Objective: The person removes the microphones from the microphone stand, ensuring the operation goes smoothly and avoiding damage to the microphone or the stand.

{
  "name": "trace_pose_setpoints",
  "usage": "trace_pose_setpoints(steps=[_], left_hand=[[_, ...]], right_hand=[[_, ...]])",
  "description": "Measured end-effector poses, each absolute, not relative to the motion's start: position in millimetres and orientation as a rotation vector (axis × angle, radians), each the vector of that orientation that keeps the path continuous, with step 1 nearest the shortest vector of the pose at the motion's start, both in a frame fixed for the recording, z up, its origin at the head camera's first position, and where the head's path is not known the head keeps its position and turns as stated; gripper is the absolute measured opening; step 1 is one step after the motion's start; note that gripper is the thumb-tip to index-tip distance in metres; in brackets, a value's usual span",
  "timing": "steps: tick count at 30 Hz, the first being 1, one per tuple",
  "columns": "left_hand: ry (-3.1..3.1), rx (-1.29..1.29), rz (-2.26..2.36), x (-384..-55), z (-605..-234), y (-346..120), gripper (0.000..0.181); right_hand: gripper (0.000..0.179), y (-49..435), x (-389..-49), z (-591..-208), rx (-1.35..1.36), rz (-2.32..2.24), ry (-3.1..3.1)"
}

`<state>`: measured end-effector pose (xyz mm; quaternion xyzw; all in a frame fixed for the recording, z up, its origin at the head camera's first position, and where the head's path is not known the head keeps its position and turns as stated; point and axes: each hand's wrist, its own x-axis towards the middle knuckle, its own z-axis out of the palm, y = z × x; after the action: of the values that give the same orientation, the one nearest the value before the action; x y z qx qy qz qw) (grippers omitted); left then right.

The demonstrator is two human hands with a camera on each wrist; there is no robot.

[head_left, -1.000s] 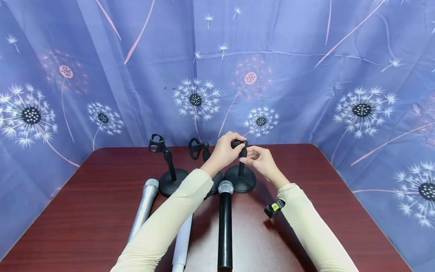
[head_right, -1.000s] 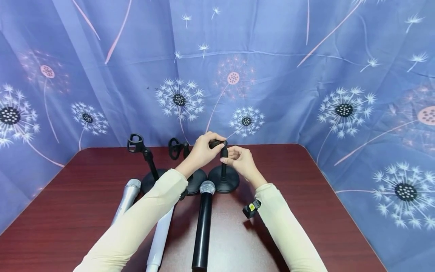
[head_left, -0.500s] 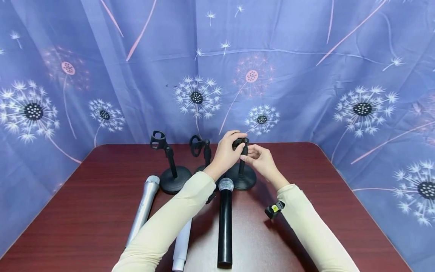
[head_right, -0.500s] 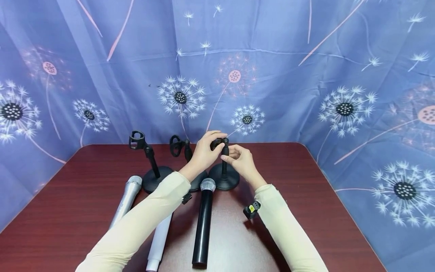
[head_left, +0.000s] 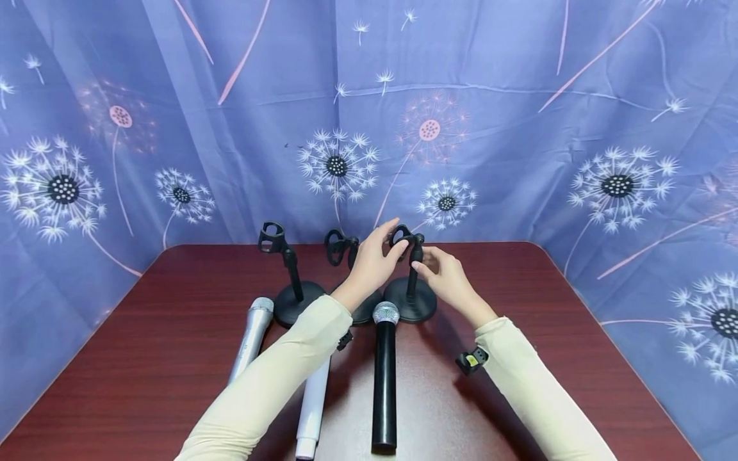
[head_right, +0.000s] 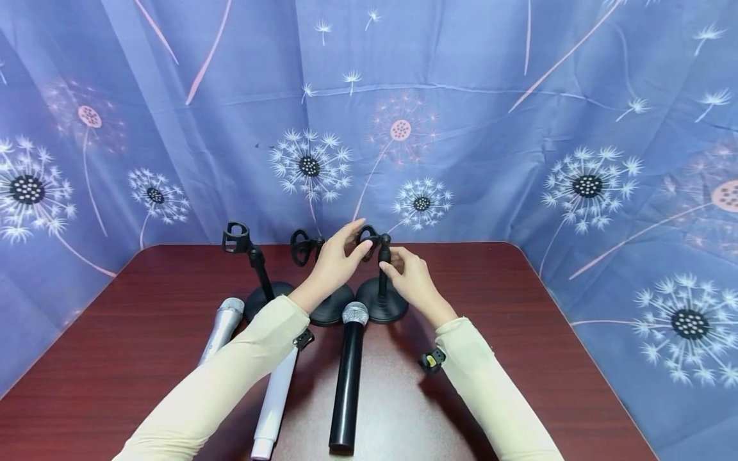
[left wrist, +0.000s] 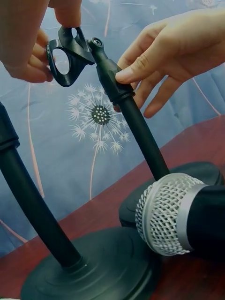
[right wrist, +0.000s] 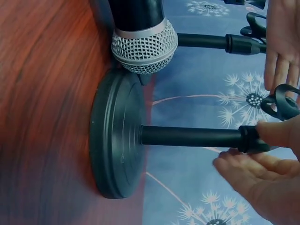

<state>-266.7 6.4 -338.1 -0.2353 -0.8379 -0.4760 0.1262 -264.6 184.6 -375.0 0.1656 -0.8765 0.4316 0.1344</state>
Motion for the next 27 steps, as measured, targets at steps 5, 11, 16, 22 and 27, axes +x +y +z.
trace_pose_setpoints(steps=[5,11,16,22,27], left_hand=[[-2.400,-0.671,-1.443,-267,-339,6,0.043],[-2.340,-0.630,-1.520,-267,-343,11,0.040],[-2.325,-0.600,-1.566,-267,-344,14,0.039],[-2.401,-0.566,-1.575,-260,-339,12,0.046],[-2.618,-0.529,-1.592,-240,-332,-1,0.063]], right_hand=[[0.029,186,-268,-379,0.461,1.267,-2.477],[0.024,190,-270,-381,0.444,1.301,-2.431],[0.024,190,-270,-380,0.455,1.311,-2.412],[0.026,188,-267,-377,0.427,1.297,-2.449],[0.037,190,-254,-373,0.420,1.173,-2.604]])
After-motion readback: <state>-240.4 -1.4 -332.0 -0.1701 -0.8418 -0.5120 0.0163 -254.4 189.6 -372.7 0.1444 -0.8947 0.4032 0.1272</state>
